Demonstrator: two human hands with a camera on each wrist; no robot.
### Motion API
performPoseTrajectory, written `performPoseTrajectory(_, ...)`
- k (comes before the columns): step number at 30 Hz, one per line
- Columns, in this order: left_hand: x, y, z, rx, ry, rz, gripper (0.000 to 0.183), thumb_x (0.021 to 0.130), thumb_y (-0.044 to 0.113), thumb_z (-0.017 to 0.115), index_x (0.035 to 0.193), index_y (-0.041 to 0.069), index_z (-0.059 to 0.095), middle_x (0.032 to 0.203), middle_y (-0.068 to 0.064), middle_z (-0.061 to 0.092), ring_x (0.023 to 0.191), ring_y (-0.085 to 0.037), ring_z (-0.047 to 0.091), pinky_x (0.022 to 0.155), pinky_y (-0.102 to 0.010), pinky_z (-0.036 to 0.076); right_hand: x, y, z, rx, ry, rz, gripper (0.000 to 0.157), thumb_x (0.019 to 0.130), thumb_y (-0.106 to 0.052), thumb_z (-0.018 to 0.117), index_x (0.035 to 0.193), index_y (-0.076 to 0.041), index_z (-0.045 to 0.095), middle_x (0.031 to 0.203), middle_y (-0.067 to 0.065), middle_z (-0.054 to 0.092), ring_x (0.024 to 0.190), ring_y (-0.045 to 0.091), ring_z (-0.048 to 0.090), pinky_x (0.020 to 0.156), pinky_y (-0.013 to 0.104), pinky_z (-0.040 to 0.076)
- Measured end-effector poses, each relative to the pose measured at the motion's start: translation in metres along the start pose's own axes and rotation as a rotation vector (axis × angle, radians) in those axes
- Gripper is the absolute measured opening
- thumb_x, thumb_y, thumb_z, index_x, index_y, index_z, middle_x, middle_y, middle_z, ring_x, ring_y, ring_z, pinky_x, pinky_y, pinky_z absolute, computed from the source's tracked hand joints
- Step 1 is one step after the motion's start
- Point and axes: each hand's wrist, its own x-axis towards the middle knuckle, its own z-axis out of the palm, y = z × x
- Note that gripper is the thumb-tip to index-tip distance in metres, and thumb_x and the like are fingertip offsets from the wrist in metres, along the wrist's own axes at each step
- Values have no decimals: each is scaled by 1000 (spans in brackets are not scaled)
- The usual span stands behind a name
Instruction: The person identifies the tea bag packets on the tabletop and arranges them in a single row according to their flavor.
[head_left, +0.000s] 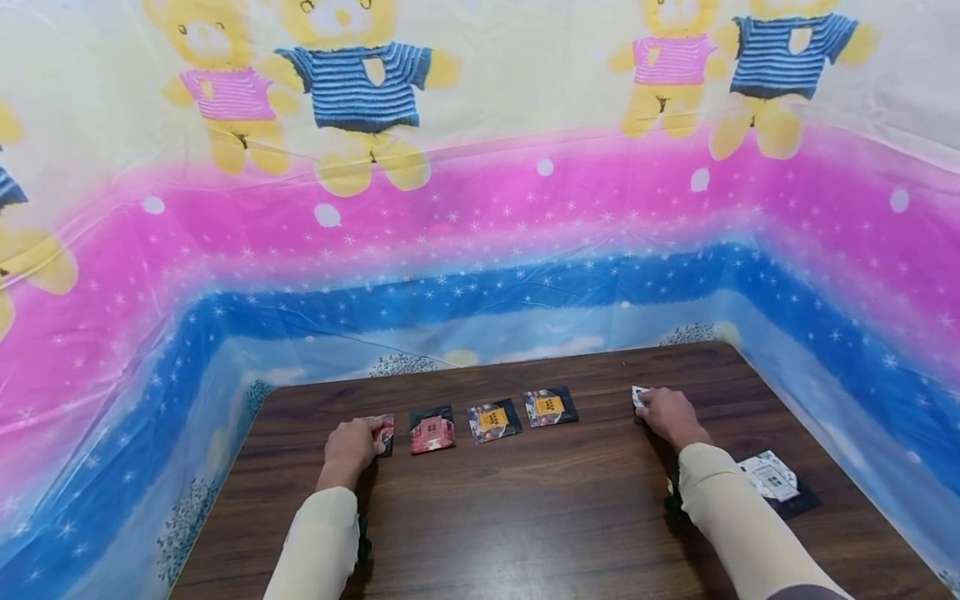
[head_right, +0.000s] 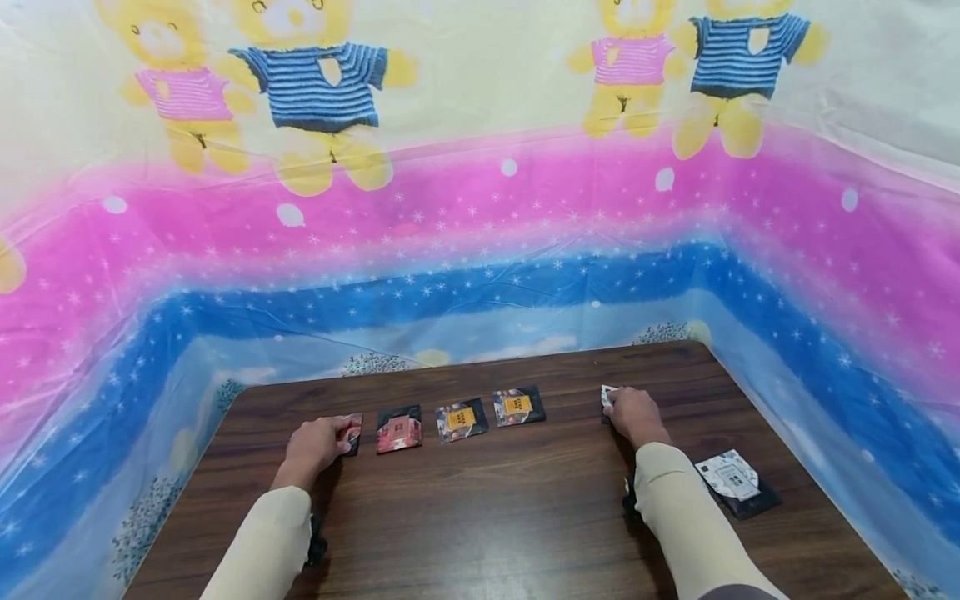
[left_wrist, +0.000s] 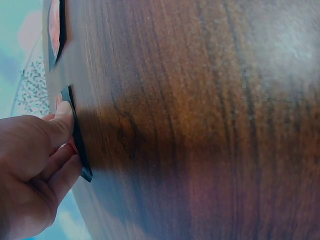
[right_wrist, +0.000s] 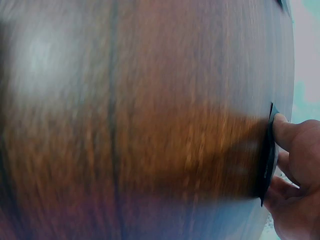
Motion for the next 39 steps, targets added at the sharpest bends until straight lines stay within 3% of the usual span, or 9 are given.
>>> performPoseTrajectory(8,0,-2,0,1,-1,26,53,90,19,77,141,12,63,123,-30,68,92,-42,68,88,-57,56,1,-15,3,14,-20,-1,42,101,-21,62,139,-3,61,140,31,58,119,52,59,98,60,50)
performPoseTrajectory(39,-1,0,-1,-3,10,24,52,91,20,77,141,14,63,129,-29,66,99,-44,68,90,-58,55,10,-48,12,11,-57,-49,43,102,-21,61,142,-6,60,153,27,47,135,53,47,109,61,42)
